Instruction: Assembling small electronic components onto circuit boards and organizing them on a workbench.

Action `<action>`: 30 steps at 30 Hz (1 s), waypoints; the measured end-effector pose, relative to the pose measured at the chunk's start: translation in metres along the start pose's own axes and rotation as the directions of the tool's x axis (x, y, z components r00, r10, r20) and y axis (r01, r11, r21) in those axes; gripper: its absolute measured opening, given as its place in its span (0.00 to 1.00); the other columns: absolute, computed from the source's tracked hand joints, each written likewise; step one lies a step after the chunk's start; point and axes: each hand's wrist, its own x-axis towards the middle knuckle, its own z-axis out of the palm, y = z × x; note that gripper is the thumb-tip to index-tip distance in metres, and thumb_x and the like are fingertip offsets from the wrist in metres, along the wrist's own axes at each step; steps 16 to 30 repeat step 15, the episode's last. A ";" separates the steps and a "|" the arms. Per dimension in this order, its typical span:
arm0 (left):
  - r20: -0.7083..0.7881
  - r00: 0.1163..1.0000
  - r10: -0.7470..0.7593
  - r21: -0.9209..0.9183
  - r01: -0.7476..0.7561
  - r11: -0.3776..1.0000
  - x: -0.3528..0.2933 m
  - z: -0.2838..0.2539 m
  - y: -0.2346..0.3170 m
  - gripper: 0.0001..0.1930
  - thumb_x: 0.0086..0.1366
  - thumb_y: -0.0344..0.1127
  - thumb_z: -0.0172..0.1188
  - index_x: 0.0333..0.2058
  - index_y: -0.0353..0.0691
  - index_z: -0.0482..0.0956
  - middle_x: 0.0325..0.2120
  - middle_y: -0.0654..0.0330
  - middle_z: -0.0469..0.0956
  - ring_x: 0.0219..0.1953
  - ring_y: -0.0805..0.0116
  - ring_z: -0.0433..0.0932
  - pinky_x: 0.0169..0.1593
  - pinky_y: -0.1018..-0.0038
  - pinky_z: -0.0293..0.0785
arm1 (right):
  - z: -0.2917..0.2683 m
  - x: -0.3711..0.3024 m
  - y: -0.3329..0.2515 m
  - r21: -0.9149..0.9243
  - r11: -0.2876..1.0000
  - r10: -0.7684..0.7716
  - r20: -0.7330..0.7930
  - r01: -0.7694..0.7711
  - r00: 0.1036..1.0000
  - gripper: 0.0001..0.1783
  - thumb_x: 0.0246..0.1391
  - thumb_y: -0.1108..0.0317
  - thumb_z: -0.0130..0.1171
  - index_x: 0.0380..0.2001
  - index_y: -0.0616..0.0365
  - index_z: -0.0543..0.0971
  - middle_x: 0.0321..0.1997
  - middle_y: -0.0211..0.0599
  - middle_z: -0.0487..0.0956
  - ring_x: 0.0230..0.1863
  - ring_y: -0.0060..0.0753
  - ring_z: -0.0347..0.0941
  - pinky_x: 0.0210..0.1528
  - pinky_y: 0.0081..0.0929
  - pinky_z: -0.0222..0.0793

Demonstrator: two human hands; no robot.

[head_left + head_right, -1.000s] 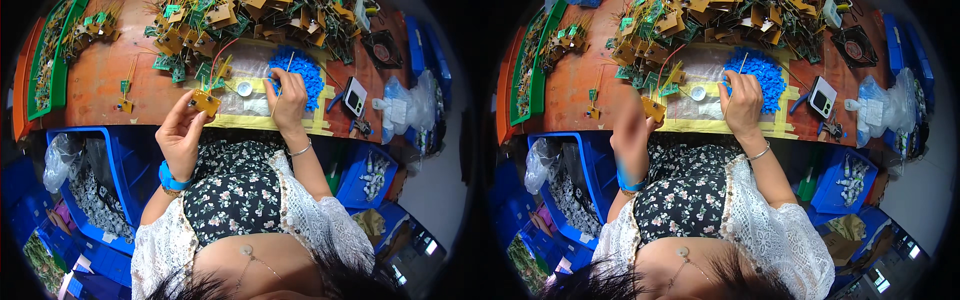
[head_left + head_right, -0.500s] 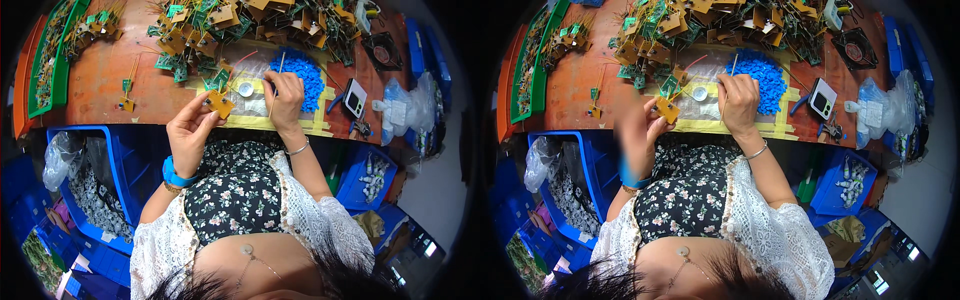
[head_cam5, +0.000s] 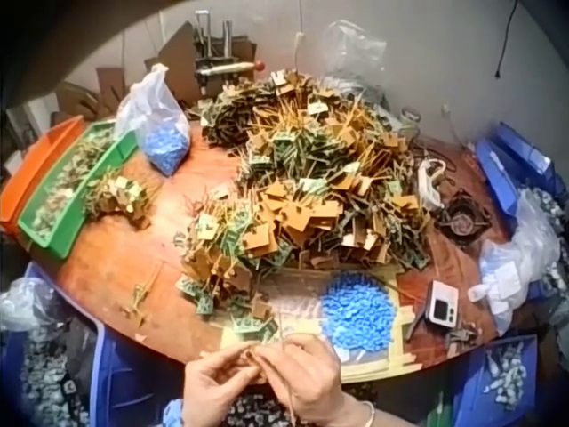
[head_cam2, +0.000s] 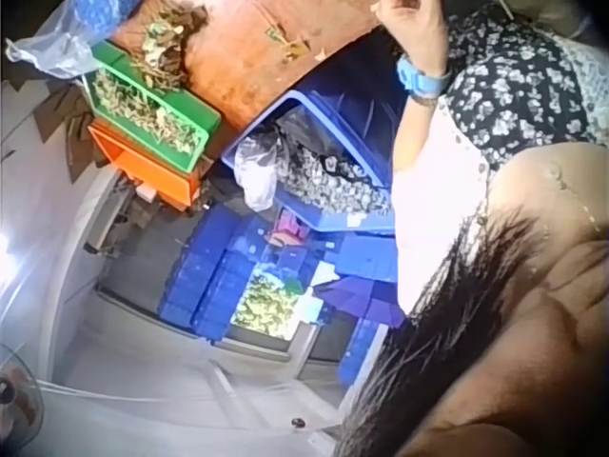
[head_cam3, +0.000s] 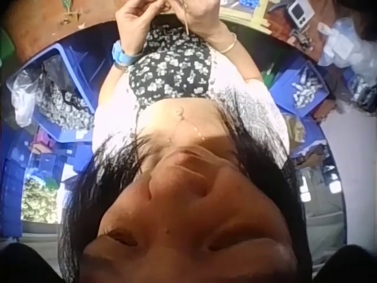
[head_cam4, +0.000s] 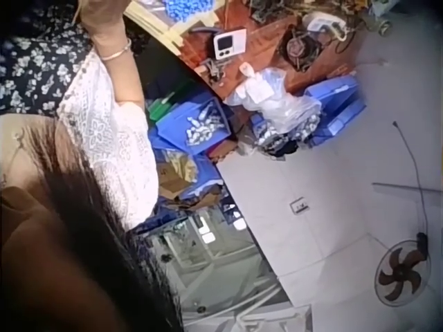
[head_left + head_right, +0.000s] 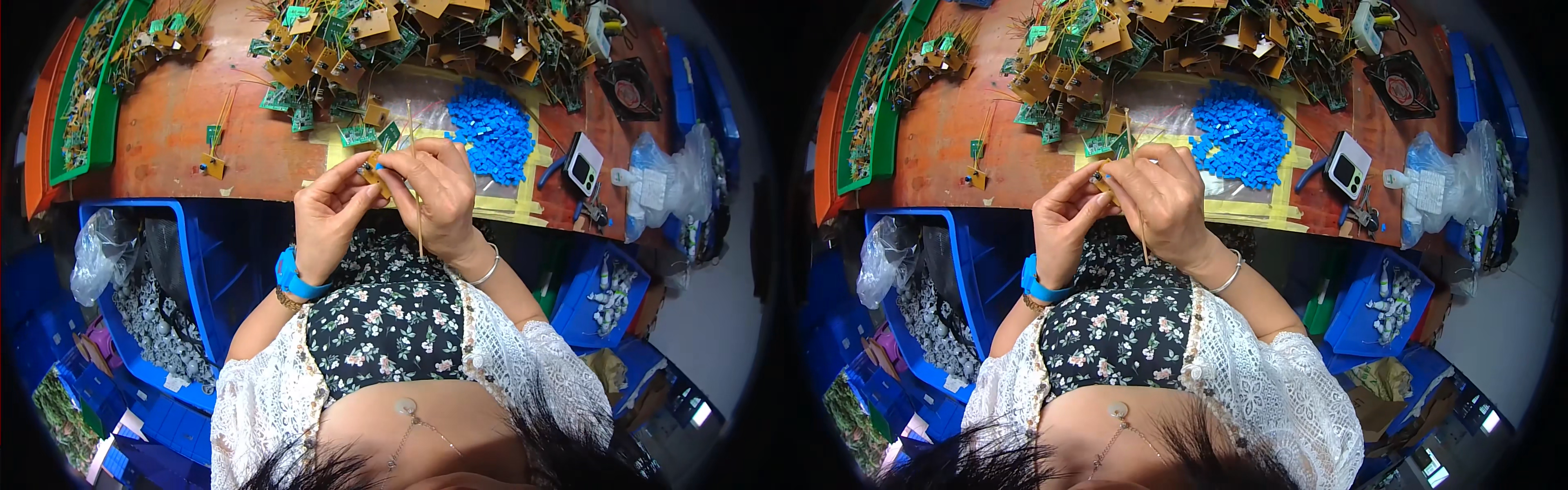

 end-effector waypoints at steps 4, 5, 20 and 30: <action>-0.004 1.000 -0.021 -0.016 0.021 1.000 -0.001 -0.001 0.000 0.20 0.64 0.20 0.56 0.55 0.28 0.71 0.41 0.54 0.79 0.39 0.72 0.80 0.45 0.77 0.80 | -0.002 0.000 -0.001 0.024 1.000 0.009 0.013 -0.009 1.000 0.18 0.35 0.80 0.69 0.35 0.56 0.81 0.28 0.31 0.80 0.32 0.33 0.74 0.34 0.29 0.64; -0.006 1.000 -0.022 -0.008 0.022 1.000 -0.001 -0.001 0.000 0.20 0.64 0.20 0.56 0.55 0.28 0.71 0.40 0.54 0.79 0.39 0.72 0.80 0.45 0.77 0.80 | -0.002 0.000 -0.001 0.026 1.000 0.007 0.013 -0.007 1.000 0.18 0.35 0.80 0.69 0.35 0.56 0.81 0.28 0.31 0.80 0.32 0.33 0.74 0.34 0.29 0.64; 0.040 0.999 -0.015 -0.012 0.015 1.000 0.000 -0.001 -0.001 0.19 0.65 0.21 0.55 0.55 0.30 0.71 0.40 0.55 0.79 0.41 0.71 0.80 0.46 0.74 0.81 | 0.002 -0.002 -0.003 0.034 0.999 0.011 -0.010 -0.011 1.000 0.16 0.36 0.80 0.69 0.34 0.56 0.82 0.27 0.32 0.80 0.32 0.33 0.74 0.34 0.29 0.65; 0.040 0.999 -0.015 -0.012 0.015 1.000 0.000 -0.001 -0.001 0.19 0.65 0.21 0.55 0.55 0.30 0.71 0.40 0.55 0.79 0.41 0.71 0.80 0.46 0.74 0.81 | 0.002 -0.002 -0.003 0.034 0.999 0.011 -0.010 -0.011 1.000 0.16 0.36 0.80 0.69 0.34 0.56 0.82 0.27 0.32 0.80 0.32 0.33 0.74 0.34 0.29 0.65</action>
